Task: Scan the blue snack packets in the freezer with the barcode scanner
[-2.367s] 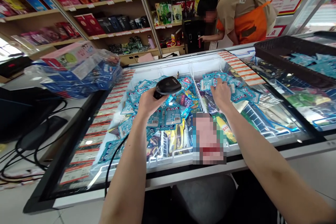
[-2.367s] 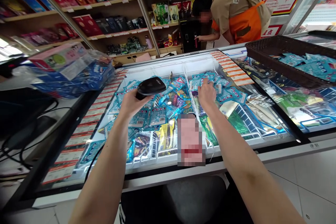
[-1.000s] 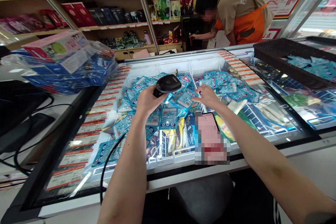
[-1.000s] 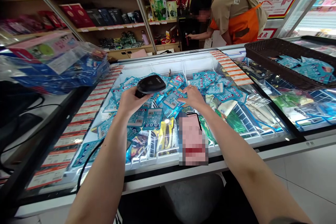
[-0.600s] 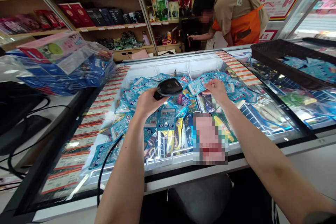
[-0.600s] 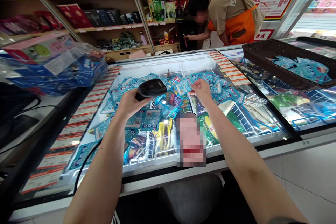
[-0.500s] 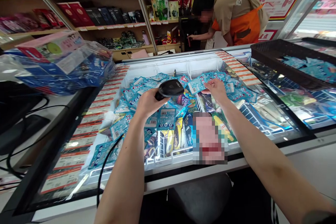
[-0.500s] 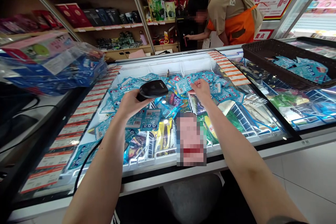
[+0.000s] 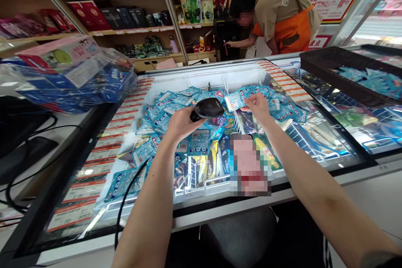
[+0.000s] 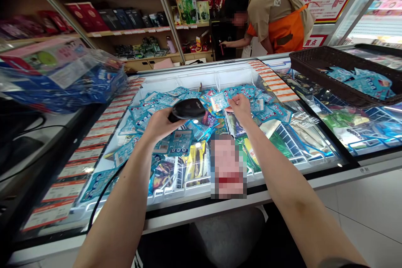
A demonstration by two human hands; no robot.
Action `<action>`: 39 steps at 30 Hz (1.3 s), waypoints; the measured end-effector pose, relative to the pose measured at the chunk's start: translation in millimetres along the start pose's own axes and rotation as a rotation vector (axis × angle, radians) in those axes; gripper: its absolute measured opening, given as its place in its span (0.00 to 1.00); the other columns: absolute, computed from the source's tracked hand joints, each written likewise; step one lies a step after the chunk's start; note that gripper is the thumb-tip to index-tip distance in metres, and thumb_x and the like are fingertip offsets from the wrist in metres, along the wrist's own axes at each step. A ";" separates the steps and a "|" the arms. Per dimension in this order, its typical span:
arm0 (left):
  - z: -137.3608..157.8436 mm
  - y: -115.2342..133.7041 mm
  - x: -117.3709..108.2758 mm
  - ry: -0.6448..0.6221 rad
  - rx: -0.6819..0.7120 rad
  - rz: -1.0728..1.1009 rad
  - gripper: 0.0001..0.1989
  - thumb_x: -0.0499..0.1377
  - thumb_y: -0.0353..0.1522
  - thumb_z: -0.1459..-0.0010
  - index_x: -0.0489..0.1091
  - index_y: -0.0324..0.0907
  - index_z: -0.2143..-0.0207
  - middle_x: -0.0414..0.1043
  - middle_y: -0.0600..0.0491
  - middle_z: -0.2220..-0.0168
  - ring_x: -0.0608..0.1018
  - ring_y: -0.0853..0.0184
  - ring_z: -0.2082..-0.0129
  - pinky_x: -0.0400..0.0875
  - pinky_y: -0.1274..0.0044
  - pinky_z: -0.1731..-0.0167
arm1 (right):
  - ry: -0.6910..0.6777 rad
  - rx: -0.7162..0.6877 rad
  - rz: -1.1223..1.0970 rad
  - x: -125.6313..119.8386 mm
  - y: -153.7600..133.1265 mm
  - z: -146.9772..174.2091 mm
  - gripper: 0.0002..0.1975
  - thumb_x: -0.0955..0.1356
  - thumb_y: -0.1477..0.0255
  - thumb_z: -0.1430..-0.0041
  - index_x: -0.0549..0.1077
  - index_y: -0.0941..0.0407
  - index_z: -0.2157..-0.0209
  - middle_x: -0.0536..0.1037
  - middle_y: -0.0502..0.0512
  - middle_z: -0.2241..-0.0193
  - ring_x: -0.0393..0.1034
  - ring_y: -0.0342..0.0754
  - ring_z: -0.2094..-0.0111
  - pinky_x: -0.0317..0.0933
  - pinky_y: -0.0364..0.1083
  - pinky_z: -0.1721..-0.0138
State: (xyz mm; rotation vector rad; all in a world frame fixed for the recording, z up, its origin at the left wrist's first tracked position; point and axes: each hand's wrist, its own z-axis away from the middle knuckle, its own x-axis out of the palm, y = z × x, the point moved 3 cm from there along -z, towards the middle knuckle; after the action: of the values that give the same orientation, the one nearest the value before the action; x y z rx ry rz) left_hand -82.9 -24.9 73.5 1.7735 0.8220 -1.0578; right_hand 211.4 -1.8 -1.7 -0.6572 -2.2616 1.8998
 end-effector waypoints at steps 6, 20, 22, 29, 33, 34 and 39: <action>0.4 1.1 0.1 0.005 0.001 0.005 0.20 0.58 0.49 0.51 0.73 0.42 0.69 0.75 0.49 0.73 0.74 0.61 0.74 0.58 0.76 0.77 | -0.015 -0.012 0.002 1.1 -2.1 1.5 0.15 0.68 0.60 0.46 0.67 0.53 0.60 0.69 0.50 0.75 0.73 0.52 0.72 0.73 0.56 0.68; 0.2 -11.2 -5.8 0.201 -0.080 -0.021 0.22 0.57 0.50 0.50 0.74 0.41 0.66 0.75 0.48 0.71 0.75 0.60 0.70 0.59 0.76 0.74 | 0.246 -0.235 0.721 -37.0 -17.0 0.0 0.21 0.52 0.63 0.33 0.66 0.59 0.50 0.75 0.63 0.62 0.72 0.57 0.62 0.62 0.56 0.56; 0.6 -13.4 -7.0 0.232 -0.101 -0.018 0.22 0.57 0.50 0.50 0.74 0.41 0.66 0.74 0.49 0.71 0.75 0.61 0.70 0.60 0.76 0.73 | 0.288 -0.267 0.812 -39.0 -18.5 -0.4 0.22 0.52 0.64 0.33 0.70 0.59 0.55 0.74 0.65 0.62 0.68 0.58 0.57 0.59 0.57 0.53; 0.0 -18.4 -7.2 0.293 -0.138 0.008 0.22 0.58 0.50 0.51 0.73 0.41 0.67 0.74 0.49 0.71 0.75 0.61 0.69 0.62 0.76 0.71 | 0.251 -0.328 0.996 -29.3 -23.3 11.4 0.31 0.60 0.48 0.41 0.68 0.62 0.52 0.69 0.71 0.54 0.59 0.65 0.49 0.54 0.62 0.50; -0.6 -21.2 -8.0 0.297 -0.144 0.003 0.21 0.58 0.49 0.51 0.74 0.41 0.66 0.74 0.48 0.70 0.75 0.60 0.69 0.62 0.76 0.71 | 0.280 -0.257 1.039 -32.3 -22.1 11.7 0.33 0.63 0.47 0.44 0.66 0.62 0.51 0.66 0.73 0.50 0.56 0.67 0.47 0.51 0.65 0.50; -0.6 -21.7 -8.3 0.295 -0.147 0.002 0.21 0.58 0.49 0.51 0.74 0.41 0.66 0.74 0.48 0.70 0.75 0.59 0.68 0.62 0.76 0.71 | 0.294 -0.231 1.039 -34.5 -21.7 10.9 0.33 0.63 0.48 0.44 0.66 0.62 0.51 0.66 0.74 0.50 0.55 0.67 0.47 0.50 0.66 0.50; -0.1 -22.7 -9.8 0.320 -0.174 -0.012 0.22 0.57 0.50 0.51 0.73 0.42 0.65 0.73 0.48 0.71 0.76 0.58 0.67 0.63 0.76 0.70 | 0.350 -0.173 1.005 -43.4 -23.6 10.4 0.29 0.63 0.51 0.43 0.66 0.62 0.51 0.64 0.74 0.47 0.52 0.69 0.45 0.47 0.69 0.49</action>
State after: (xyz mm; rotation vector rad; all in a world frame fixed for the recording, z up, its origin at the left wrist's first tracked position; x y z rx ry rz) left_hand -106.3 -16.9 74.4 1.8131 1.0855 -0.6940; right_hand 240.8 -31.3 26.9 -2.2618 -2.0057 1.6220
